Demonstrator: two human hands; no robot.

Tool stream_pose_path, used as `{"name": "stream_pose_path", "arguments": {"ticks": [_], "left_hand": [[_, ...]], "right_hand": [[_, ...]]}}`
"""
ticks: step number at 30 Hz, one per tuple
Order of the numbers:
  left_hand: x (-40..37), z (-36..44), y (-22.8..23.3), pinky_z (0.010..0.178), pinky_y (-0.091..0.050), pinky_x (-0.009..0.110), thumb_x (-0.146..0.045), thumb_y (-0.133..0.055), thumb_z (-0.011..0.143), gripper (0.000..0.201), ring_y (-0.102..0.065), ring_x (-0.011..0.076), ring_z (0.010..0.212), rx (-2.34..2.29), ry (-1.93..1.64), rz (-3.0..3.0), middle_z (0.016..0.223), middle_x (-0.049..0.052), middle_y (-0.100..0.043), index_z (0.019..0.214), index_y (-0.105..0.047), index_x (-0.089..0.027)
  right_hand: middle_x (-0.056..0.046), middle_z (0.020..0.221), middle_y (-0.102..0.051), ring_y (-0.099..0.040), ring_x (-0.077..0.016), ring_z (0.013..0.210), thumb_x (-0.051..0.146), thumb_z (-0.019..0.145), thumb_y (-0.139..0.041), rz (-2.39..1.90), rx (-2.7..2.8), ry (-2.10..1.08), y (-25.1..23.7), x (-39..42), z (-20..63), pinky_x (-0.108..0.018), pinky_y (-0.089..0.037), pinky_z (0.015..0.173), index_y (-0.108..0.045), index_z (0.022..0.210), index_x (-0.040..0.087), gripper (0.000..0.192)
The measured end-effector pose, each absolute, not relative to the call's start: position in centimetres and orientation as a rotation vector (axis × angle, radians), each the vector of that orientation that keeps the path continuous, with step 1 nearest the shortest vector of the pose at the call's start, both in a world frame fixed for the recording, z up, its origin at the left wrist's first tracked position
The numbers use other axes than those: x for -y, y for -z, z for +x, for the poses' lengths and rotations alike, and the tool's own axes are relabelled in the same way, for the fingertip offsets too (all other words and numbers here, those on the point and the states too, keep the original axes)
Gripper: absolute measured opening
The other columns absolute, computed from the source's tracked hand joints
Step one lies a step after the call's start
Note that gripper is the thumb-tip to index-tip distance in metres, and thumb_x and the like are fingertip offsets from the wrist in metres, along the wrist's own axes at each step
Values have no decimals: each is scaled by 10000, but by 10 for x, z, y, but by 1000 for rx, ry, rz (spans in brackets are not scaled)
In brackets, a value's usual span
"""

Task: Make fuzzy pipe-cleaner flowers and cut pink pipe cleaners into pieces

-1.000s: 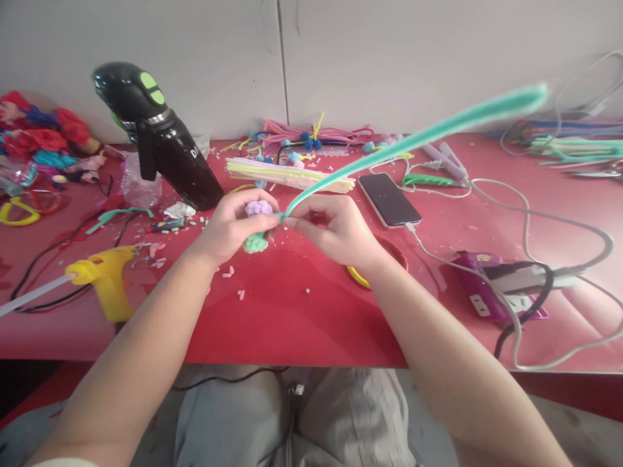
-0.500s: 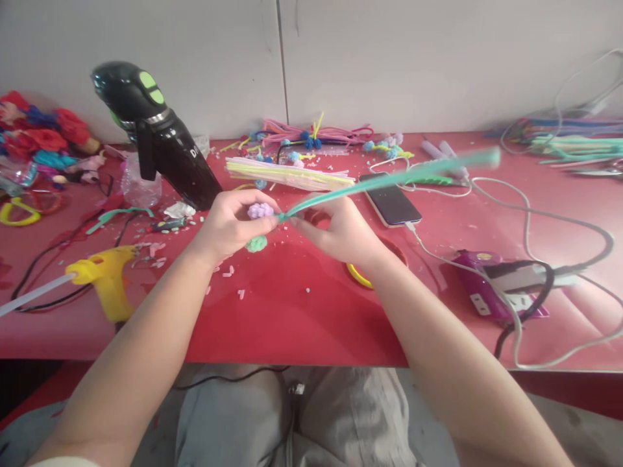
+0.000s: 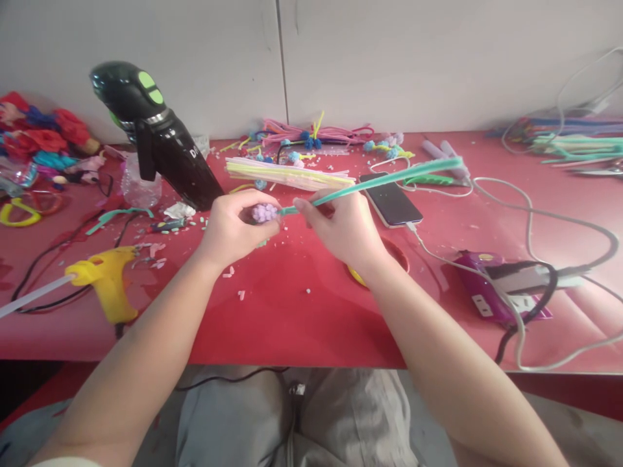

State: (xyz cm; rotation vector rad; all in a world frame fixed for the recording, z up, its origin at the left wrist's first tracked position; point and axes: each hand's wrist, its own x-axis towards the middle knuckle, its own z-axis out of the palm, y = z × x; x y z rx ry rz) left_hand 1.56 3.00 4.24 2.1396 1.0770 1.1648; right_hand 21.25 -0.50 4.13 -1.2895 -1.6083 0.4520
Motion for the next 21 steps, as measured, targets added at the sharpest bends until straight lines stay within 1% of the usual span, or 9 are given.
{"name": "stream_pose_path", "arguments": {"ticks": [2, 6, 8, 10, 12, 15, 17, 21], "left_hand": [[-29, 16, -43, 691, -490, 269, -168, -690, 688, 171, -622, 153, 738, -1070, -1147, 2142, 808, 6, -716, 843, -763, -173], [-29, 17, -44, 627, -482, 264, -196, -714, 696, 116, -616, 152, 692, -1102, -1196, 1992, 739, -5, -689, 808, -740, -181], [-31, 17, -45, 598, -488, 262, -238, -740, 717, 93, -625, 151, 673, -1080, -1258, 1871, 728, -4, -685, 796, -728, -190], [-34, 16, -45, 598, -509, 262, -298, -776, 733, 135, -654, 150, 682, -1003, -1318, 1743, 762, 7, -703, 802, -720, -196], [-37, 14, -46, 589, -526, 261, -353, -816, 720, 205, -682, 152, 682, -919, -1325, 1627, 773, 14, -712, 810, -713, -199], [-37, 10, -49, 536, -530, 249, -384, -866, 665, 281, -702, 160, 638, -850, -1197, 1532, 718, 14, -702, 799, -711, -192], [-35, 8, -52, 510, -526, 241, -372, -878, 645, 289, -703, 161, 609, -813, -1072, 1534, 694, 18, -706, 798, -724, -183], [-29, 6, -56, 515, -530, 250, -307, -850, 663, 232, -687, 164, 586, -730, -808, 1669, 685, 41, -730, 824, -765, -164]], "right_hand": [[-40, 630, -661, -579, -150, 589, 413, 933, -728, -1237, 1630, -529, -44, 7, 212, -306, -485, 571, -664, 634, 193, 377], [-44, 710, -713, -635, -169, 666, 456, 935, -717, -1098, 1601, -650, -46, 16, 200, -311, -525, 631, -731, 758, 191, 319], [-50, 749, -733, -649, -176, 697, 473, 924, -727, -1069, 1598, -685, -46, 19, 196, -319, -535, 658, -747, 784, 190, 316], [-51, 748, -733, -639, -171, 690, 485, 905, -750, -1055, 1595, -751, -45, 19, 196, -320, -528, 661, -752, 780, 186, 325], [-48, 728, -719, -612, -157, 663, 508, 879, -778, -1047, 1581, -886, -45, 16, 201, -314, -512, 647, -753, 774, 180, 345], [-34, 696, -676, -575, -135, 635, 553, 832, -814, -1023, 1531, -1173, -41, 7, 214, -294, -482, 616, -728, 752, 175, 396], [-20, 680, -646, -557, -123, 622, 573, 789, -843, -1011, 1497, -1317, -38, 0, 223, -280, -462, 596, -691, 724, 172, 434], [7, 620, -585, -503, -108, 585, 538, 736, -889, -1070, 1574, -1411, -33, -10, 233, -269, -407, 556, -669, 687, 163, 438]]}}
